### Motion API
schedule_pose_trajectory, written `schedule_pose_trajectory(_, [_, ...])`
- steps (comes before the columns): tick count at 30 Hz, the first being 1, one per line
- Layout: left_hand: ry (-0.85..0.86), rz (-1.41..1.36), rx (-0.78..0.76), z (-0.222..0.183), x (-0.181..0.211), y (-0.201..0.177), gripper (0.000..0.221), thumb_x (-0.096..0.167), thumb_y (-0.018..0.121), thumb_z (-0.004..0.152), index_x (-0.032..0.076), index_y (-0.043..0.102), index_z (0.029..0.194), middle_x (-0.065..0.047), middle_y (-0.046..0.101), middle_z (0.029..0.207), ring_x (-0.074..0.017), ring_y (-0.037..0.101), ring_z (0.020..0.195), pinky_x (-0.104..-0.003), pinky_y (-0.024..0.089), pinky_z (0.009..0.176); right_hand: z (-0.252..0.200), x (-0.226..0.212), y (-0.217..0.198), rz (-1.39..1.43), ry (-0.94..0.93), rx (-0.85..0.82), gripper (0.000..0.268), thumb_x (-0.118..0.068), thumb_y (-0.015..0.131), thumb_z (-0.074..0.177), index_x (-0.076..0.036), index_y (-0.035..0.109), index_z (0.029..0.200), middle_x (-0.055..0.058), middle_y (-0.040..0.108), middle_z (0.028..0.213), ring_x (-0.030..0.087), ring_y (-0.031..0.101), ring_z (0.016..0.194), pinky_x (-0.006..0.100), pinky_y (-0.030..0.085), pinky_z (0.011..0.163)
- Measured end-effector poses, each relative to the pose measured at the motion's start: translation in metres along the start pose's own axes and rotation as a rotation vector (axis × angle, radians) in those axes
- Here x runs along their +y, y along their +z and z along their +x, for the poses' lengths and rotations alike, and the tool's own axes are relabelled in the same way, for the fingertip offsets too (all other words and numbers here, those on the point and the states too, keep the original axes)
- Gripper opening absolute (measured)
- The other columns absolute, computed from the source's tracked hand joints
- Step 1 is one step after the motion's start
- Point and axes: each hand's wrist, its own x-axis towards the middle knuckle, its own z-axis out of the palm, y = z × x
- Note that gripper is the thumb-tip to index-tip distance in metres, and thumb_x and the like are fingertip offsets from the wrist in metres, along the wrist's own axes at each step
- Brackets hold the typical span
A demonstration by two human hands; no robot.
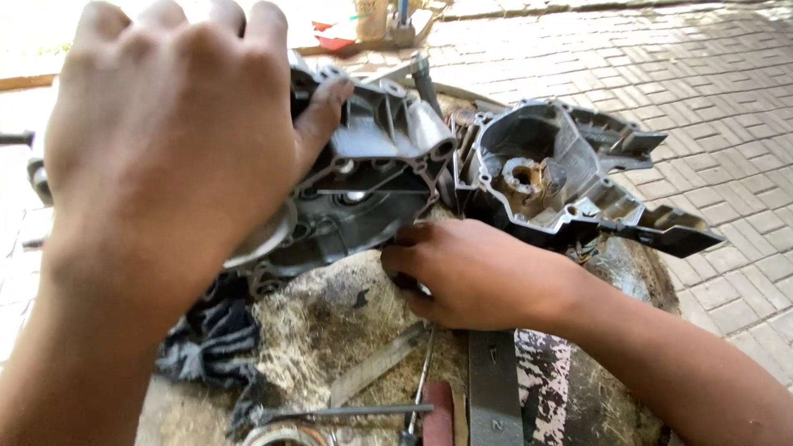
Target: Inspecting and cleaning the internal components of a motorcycle engine crankcase
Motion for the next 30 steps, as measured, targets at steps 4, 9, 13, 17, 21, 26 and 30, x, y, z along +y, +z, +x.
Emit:
schedule_pose_trajectory(4, [-0.027,-0.054,-0.049,0.006,0.001,0.0,0.077,0.087,0.035,0.13,0.02,0.071,0.117,0.001,0.076,0.074,-0.0204,0.078,0.064,-0.043,0.065,0.08,-0.007,-0.003,-0.002,-0.005,0.009,-0.005,0.021,-0.032,0.064,0.094,-0.012,0.071,0.1,0.009,0.069,0.106,0.033,0.07,0.087,0.05,0.059,0.07])
schedule_pose_trajectory(9, [-0.05,-0.267,-0.089,0.028,-0.009,0.007,0.085,0.082,0.049,0.124,0.001,0.072,0.109,-0.014,0.075,0.088,-0.0375,0.073,0.063,-0.048,0.057,0.041,-0.007,-0.016,-0.013,-0.023,0.178,-0.117,0.021,-0.033,0.058,0.1,-0.021,0.069,0.114,0.004,0.07,0.11,0.028,0.072,0.092,0.047,0.063,0.078])
schedule_pose_trajectory(13, [-0.171,-0.43,-0.272,0.042,-0.013,0.001,0.079,0.076,0.053,0.118,0.0,0.072,0.104,-0.019,0.074,0.086,-0.0445,0.072,0.071,-0.057,0.058,0.048,-0.008,-0.018,-0.01,-0.062,0.191,-0.16,0.017,-0.028,0.057,0.103,-0.016,0.066,0.111,0.005,0.071,0.1,0.025,0.074,0.084,0.043,0.065,0.077])
schedule_pose_trajectory(17, [-0.226,-0.537,-0.438,0.048,-0.014,-0.004,0.082,0.074,0.051,0.117,0.002,0.062,0.078,-0.006,0.059,0.061,-0.0262,0.055,0.052,-0.043,0.047,0.045,-0.006,-0.017,-0.007,-0.084,0.176,-0.124,0.021,-0.031,0.058,0.101,-0.017,0.065,0.116,0.009,0.07,0.102,0.032,0.073,0.087,0.05,0.062,0.074])
schedule_pose_trajectory(21, [-0.248,-0.633,-0.484,0.051,-0.013,-0.002,0.071,0.074,0.051,0.113,0.008,0.062,0.089,-0.004,0.06,0.073,-0.023,0.054,0.06,-0.044,0.045,0.054,-0.005,-0.017,-0.006,-0.088,0.185,-0.131,0.025,-0.03,0.058,0.1,-0.017,0.065,0.12,0.01,0.069,0.102,0.034,0.072,0.087,0.052,0.061,0.073])
schedule_pose_trajectory(26, [-0.254,-0.566,-0.358,0.044,-0.015,0.007,0.076,0.073,0.055,0.116,0.005,0.067,0.084,-0.006,0.058,0.065,-0.028,0.056,0.056,-0.047,0.046,0.046,-0.006,-0.021,-0.008,-0.077,0.177,-0.135,0.022,-0.03,0.057,0.101,-0.017,0.064,0.118,0.008,0.07,0.102,0.031,0.073,0.087,0.049,0.063,0.072])
schedule_pose_trajectory(30, [-0.228,-0.569,-0.293,0.045,-0.015,0.01,0.066,0.069,0.061,0.111,0.006,0.071,0.098,-0.011,0.068,0.076,-0.0342,0.064,0.064,-0.053,0.05,0.048,-0.007,-0.015,0.0,-0.127,0.116,-0.05,0.021,-0.03,0.06,0.097,-0.015,0.065,0.111,0.012,0.07,0.101,0.039,0.071,0.085,0.056,0.059,0.068])
